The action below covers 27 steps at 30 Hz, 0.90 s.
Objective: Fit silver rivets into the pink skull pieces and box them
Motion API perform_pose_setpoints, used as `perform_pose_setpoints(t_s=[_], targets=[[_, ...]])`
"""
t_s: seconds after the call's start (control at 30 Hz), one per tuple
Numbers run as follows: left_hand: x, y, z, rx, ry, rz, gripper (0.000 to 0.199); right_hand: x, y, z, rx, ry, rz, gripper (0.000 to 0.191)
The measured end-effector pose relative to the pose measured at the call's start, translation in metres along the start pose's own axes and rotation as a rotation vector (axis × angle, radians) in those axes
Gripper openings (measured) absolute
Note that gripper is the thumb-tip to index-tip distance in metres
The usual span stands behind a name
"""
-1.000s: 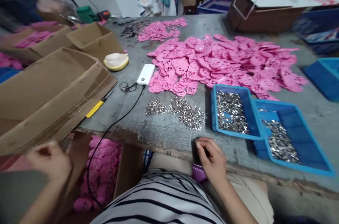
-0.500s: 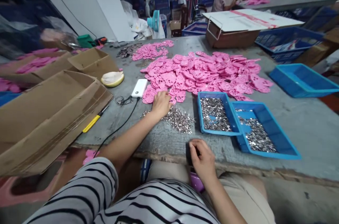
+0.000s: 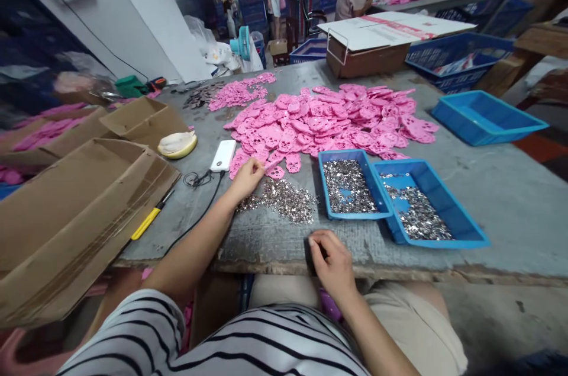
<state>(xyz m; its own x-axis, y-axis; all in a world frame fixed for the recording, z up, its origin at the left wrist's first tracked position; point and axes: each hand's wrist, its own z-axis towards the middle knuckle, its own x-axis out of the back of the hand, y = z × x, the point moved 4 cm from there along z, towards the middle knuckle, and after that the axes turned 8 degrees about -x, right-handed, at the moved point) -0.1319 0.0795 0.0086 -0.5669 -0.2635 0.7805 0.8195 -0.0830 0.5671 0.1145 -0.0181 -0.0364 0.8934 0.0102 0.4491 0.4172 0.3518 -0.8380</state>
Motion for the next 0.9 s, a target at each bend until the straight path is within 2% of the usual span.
perform_pose_setpoints(t_s=[0.07, 0.13, 0.2, 0.3, 0.37, 0.43, 0.5, 0.57, 0.63, 0.7, 0.73, 0.8, 0.9], targets=[[0.002, 0.006, -0.01, -0.008, 0.017, -0.073, 0.011, 0.001, 0.002, 0.0, -0.027, 0.004, 0.036, 0.027], [0.001, 0.021, -0.027, -0.112, 0.048, -0.118, 0.01, 0.002, 0.005, 0.001, -0.104, 0.001, 0.084, 0.028], [-0.004, 0.044, -0.05, -0.382, 0.089, -0.121, 0.006, 0.001, 0.01, 0.004, -0.234, -0.014, 0.163, 0.029], [-0.02, 0.072, -0.09, -0.798, 0.078, -0.048, 0.007, -0.002, 0.012, 0.011, -0.419, -0.061, 0.382, 0.043], [-0.031, 0.081, -0.11, -0.958, 0.066, -0.028, 0.011, -0.004, 0.009, 0.019, -0.49, -0.065, 0.53, 0.046], [-0.038, 0.083, -0.118, -0.98, 0.058, -0.099, 0.015, -0.004, 0.006, 0.027, -0.54, -0.045, 0.616, 0.047], [-0.044, 0.08, -0.115, -0.814, 0.033, -0.282, 0.024, -0.004, 0.004, 0.034, -0.575, -0.033, 0.645, 0.049], [-0.052, 0.074, -0.104, -0.489, -0.05, -0.532, 0.046, -0.004, 0.004, 0.04, -0.59, -0.057, 0.643, 0.051], [-0.065, 0.072, -0.096, -0.151, -0.218, -0.764, 0.066, -0.004, 0.004, 0.045, -0.594, -0.104, 0.638, 0.052], [-0.077, 0.075, -0.092, 0.076, -0.399, -0.913, 0.067, -0.003, 0.004, 0.048, -0.587, -0.167, 0.622, 0.054], [-0.081, 0.078, -0.089, 0.142, -0.458, -0.951, 0.062, -0.003, 0.005, 0.05, -0.579, -0.186, 0.606, 0.054], [-0.083, 0.083, -0.083, 0.214, -0.496, -0.989, 0.049, 0.0, 0.007, 0.052, -0.555, -0.174, 0.566, 0.056], [-0.075, 0.082, -0.065, 0.287, -0.396, -1.057, 0.039, 0.008, 0.012, 0.052, -0.545, -0.052, 0.524, 0.056]])
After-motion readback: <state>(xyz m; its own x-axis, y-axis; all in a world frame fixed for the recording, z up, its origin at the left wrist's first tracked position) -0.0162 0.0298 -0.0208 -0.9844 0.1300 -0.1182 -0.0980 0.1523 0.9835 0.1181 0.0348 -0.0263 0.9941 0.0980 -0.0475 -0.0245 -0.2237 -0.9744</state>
